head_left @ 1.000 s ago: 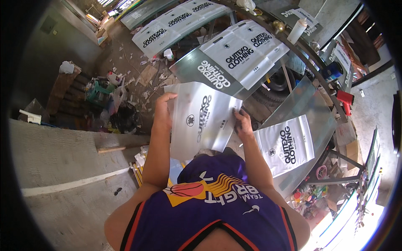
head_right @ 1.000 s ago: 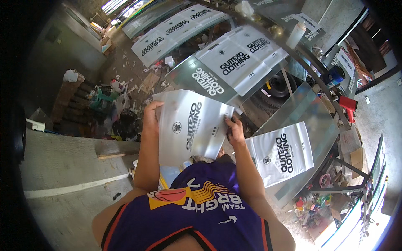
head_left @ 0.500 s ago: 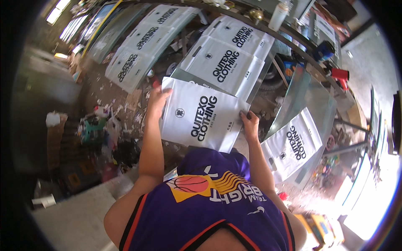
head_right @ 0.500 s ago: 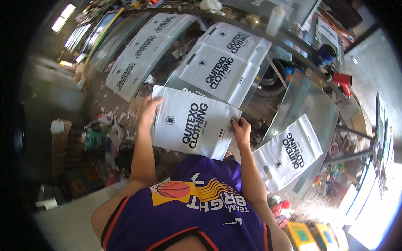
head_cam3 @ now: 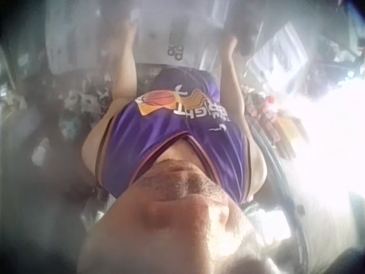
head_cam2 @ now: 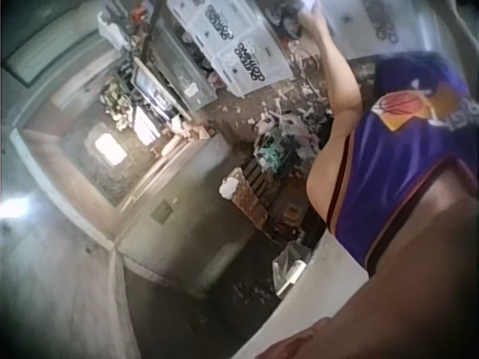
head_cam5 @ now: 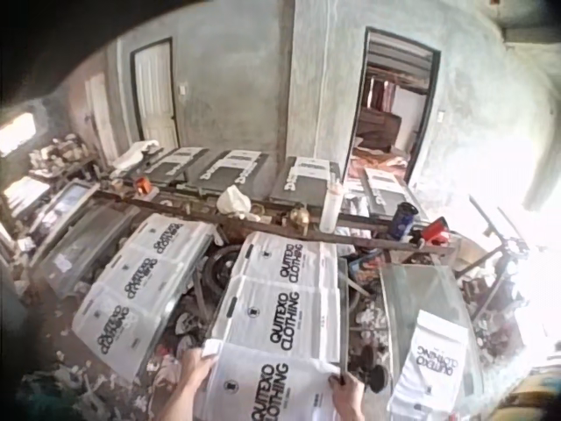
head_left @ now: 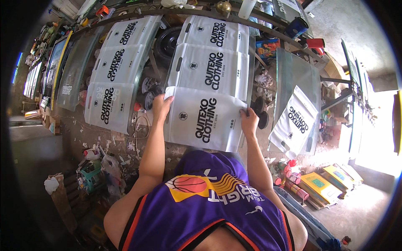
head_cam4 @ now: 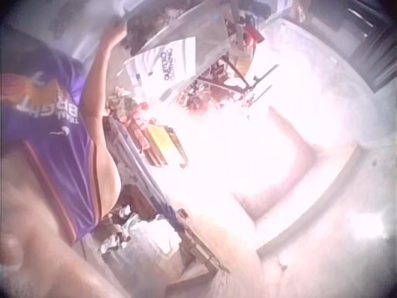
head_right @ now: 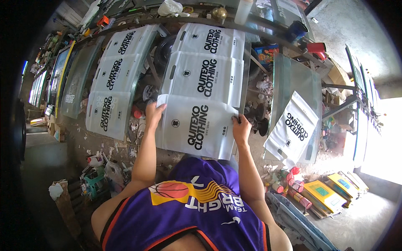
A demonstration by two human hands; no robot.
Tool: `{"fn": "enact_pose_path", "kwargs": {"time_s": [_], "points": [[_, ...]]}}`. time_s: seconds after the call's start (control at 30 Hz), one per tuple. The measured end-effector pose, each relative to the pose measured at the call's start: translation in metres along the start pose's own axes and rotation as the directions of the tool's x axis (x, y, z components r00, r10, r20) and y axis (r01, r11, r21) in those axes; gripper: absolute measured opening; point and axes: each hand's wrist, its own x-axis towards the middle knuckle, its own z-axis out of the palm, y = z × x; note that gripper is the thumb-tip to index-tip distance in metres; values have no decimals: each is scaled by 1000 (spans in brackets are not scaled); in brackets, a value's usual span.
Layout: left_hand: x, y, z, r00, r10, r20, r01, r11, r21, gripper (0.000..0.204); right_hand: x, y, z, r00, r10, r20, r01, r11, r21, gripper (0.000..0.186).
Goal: The person repeatedly picks up, lifts, and places white plastic sheets labeled 'QUITEKO CLOTHING' onto a workbench in a cluttered workshop. The person handles the sheets one at a time, moving them between different positions on the bench and nearby surfaces.
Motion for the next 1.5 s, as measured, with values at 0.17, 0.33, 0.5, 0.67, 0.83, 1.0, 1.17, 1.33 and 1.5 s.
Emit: {"fn": "enact_pose_path", "kwargs": {"time_s": [0.17,0.33,0.5,0.67,0.83,1.0,1.17,1.33,1.5], "points": [[-3,27,0,998,41,-38,-27,952,303,28,5,3,4,998,57,-38,-56,998,22,30],[-23,33,14,846,458,-273,-243,787,567,39,5,21,-2,984,-77,-162,80,997,10,37],[-72,80,75,970,242,-8,-232,940,251,31,-14,21,-55,989,38,-141,-24,995,99,34],[-169,146,194,832,253,493,-256,965,-62,24,-40,79,-130,945,50,-323,1,987,159,27],[-233,167,316,728,-246,640,407,907,-113,33,-68,186,-222,858,215,-467,-83,954,288,17],[-256,159,372,962,86,258,-89,996,0,21,-86,275,-283,818,391,-422,-170,865,472,16],[-289,206,404,997,18,77,10,935,-354,23,-69,281,-301,862,407,-302,-191,812,551,16],[-301,236,406,843,-340,418,535,446,-717,34,-45,283,-310,919,309,-244,-120,809,575,16],[-339,234,451,526,-336,781,850,177,-496,33,-11,301,-336,931,291,-222,-120,815,567,18]]}}
